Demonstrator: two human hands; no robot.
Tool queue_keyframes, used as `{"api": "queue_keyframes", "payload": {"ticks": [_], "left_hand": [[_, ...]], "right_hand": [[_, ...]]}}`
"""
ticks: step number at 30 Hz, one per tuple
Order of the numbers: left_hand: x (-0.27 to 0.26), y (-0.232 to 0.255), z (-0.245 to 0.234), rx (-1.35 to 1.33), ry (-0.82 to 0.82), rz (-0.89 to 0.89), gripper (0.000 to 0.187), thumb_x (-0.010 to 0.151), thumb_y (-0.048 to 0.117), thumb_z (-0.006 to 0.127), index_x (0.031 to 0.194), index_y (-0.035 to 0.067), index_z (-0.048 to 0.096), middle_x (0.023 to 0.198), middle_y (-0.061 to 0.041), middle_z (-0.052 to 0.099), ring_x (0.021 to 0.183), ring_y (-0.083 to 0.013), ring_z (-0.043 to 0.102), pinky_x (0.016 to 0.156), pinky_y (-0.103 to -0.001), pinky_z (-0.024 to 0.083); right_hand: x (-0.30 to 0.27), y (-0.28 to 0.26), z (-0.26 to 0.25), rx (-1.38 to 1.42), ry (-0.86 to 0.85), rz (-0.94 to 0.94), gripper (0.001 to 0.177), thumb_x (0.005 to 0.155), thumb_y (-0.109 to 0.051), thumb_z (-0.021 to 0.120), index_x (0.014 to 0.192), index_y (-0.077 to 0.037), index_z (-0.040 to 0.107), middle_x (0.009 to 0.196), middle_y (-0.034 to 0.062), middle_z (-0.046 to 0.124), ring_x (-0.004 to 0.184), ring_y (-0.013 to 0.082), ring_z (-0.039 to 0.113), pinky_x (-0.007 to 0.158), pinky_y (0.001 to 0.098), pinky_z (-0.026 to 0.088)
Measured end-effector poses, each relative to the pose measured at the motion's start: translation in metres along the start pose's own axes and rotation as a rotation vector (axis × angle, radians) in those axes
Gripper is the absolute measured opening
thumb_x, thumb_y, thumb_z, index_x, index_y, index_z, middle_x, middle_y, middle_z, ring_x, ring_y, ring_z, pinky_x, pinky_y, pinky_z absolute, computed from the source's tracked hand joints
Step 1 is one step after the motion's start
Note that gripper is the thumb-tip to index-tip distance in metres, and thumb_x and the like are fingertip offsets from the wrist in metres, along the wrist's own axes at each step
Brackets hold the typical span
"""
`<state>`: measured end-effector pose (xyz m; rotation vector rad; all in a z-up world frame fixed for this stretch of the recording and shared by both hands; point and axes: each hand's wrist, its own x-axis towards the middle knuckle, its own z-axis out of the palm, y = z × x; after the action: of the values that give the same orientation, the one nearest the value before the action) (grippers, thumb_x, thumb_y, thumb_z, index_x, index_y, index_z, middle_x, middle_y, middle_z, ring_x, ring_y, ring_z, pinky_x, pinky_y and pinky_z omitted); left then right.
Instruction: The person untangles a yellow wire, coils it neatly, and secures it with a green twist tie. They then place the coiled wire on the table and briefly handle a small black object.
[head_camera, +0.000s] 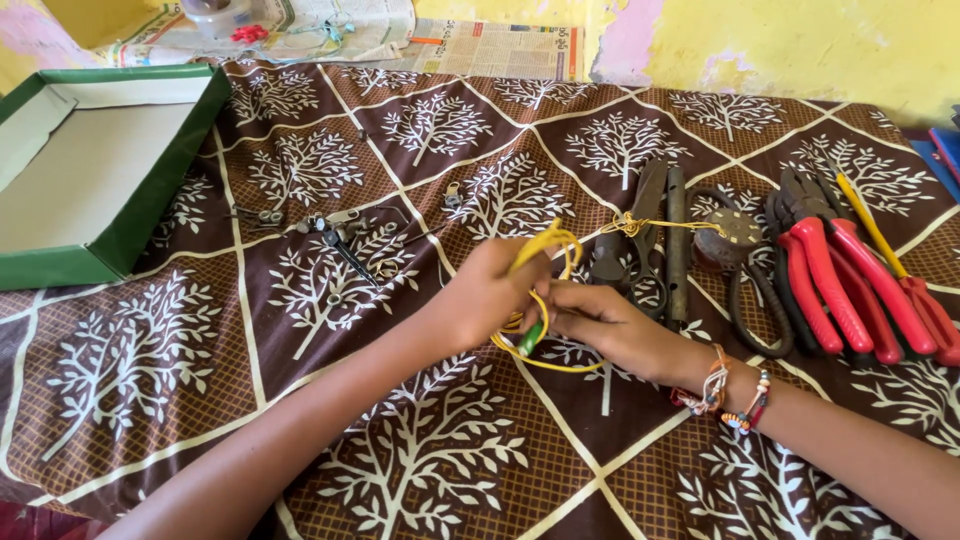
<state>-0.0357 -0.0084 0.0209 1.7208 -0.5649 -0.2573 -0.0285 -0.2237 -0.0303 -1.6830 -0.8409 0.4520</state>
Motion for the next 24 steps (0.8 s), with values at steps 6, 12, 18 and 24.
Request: {"api": "queue_keyframes", "payload": {"ticks": [6,12,18,24], "left_hand": [[-0.012,0.018,0.004,0.377,-0.11,0.122,0.02,0.101,0.016,0.047,0.095,0.0,0.057,0.069,-0.01,0.07,0.061,-0.0192,0.074,0.061,-0.036,0.059],[-0.009,0.002,0.0,0.602,-0.073,0.346,0.018,0.097,0.015,0.054,0.099,-0.003,0.059,0.073,-0.015,0.069,0.072,-0.0264,0.071,0.065,-0.041,0.056],[0.007,-0.005,-0.016,0.187,-0.034,0.05,0.032,0.102,0.03,0.048,0.095,0.002,0.062,0.069,0.0,0.065,0.055,-0.0103,0.058,0.049,-0.029,0.048],[0.013,-0.014,-0.03,-0.113,0.004,-0.14,0.042,0.105,0.04,0.051,0.085,0.004,0.059,0.054,0.004,0.039,0.042,-0.0087,0.038,0.041,-0.027,0.035]], "right_hand": [[-0.009,-0.01,0.001,0.026,-0.043,0.048,0.041,0.102,-0.037,0.052,0.112,0.0,0.068,0.109,0.0072,0.067,0.108,0.0188,0.063,0.101,0.034,0.046],[-0.007,-0.018,0.015,-0.489,0.005,-0.098,0.038,0.093,-0.038,0.074,0.105,-0.002,0.068,0.115,0.0072,0.059,0.118,0.0199,0.057,0.107,0.0386,0.042],[-0.003,-0.032,0.019,-0.318,0.102,-0.036,0.059,0.092,-0.031,0.072,0.138,-0.006,0.046,0.122,0.0057,0.056,0.104,0.0149,0.057,0.089,0.0331,0.052],[-0.001,-0.037,0.024,-0.124,0.241,-0.036,0.051,0.091,-0.018,0.074,0.134,-0.006,0.05,0.125,0.006,0.06,0.091,0.0081,0.065,0.075,0.0238,0.058]]}}
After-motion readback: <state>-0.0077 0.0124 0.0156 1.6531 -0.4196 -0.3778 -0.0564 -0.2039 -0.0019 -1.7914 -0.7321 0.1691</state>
